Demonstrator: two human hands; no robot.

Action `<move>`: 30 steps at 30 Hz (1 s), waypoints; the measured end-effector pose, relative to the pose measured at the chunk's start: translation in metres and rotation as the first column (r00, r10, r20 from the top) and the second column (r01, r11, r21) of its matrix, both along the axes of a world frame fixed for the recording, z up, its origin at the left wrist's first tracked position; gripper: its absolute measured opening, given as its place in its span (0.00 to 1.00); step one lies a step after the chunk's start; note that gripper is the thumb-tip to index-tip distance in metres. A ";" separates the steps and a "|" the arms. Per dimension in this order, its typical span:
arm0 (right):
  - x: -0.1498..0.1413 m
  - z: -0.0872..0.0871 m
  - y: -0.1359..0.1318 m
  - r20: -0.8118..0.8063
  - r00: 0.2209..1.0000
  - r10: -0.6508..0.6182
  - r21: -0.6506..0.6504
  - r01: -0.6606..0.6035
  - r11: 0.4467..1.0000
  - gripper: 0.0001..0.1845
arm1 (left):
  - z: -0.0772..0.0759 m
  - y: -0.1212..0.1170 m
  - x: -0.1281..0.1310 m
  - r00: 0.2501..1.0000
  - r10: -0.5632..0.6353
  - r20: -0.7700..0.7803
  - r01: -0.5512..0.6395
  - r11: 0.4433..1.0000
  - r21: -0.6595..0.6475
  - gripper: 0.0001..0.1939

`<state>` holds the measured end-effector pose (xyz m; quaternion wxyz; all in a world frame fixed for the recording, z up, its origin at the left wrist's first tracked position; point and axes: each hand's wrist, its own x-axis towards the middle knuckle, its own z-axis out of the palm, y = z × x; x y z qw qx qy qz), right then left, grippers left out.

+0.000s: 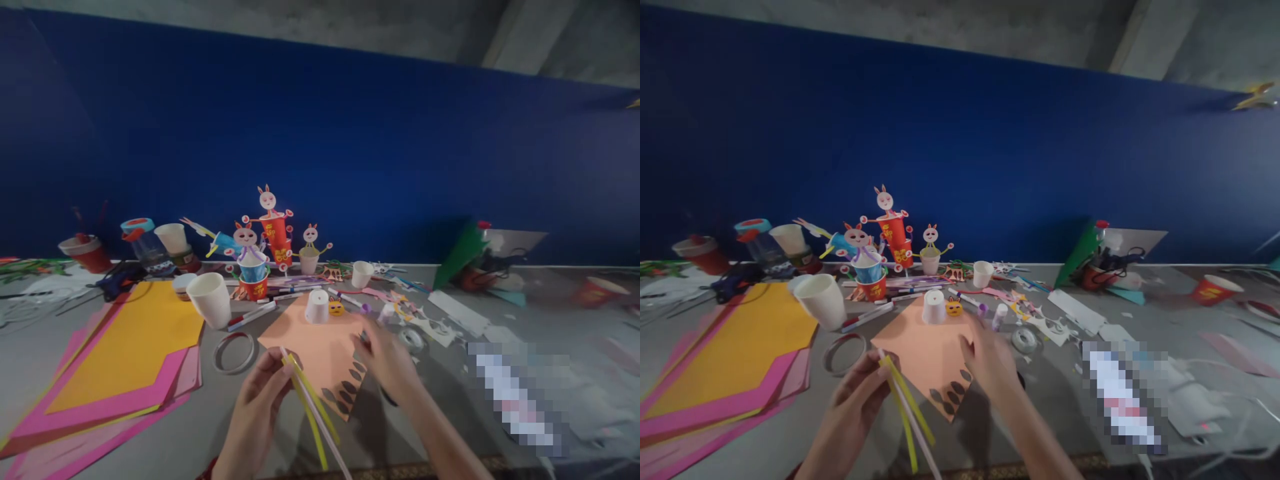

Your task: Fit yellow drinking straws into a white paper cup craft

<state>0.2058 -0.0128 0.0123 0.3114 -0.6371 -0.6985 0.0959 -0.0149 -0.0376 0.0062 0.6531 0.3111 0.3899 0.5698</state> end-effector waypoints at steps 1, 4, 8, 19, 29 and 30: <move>0.006 -0.003 0.012 0.072 0.994 -0.079 0.003 0.079 0.997 0.23 | -0.002 0.000 0.000 1.000 0.005 0.005 -0.005 1.000 -0.015 0.14; 0.014 -0.007 0.042 0.139 0.984 -0.108 -0.029 0.113 0.993 0.27 | -0.006 0.000 0.000 1.000 0.009 0.012 -0.008 0.999 -0.047 0.16; 0.001 -0.001 0.053 0.086 0.996 -0.001 -0.049 0.005 0.999 0.18 | -0.008 -0.001 0.000 0.999 0.050 0.005 -0.049 0.995 -0.084 0.19; -0.058 -0.002 -0.012 -0.590 0.741 0.320 -0.193 -0.514 0.836 0.10 | -0.004 0.004 0.000 0.993 0.063 -0.102 -0.052 0.994 0.099 0.15; 0.003 0.048 0.068 0.057 0.931 0.360 -0.120 -0.351 0.929 0.07 | -0.018 0.009 -0.001 1.000 -0.024 -0.007 0.023 0.997 -0.070 0.18; 0.007 0.047 0.080 0.062 0.944 0.324 -0.100 -0.317 0.943 0.07 | -0.017 0.009 -0.002 1.000 -0.010 -0.018 0.009 0.998 -0.060 0.18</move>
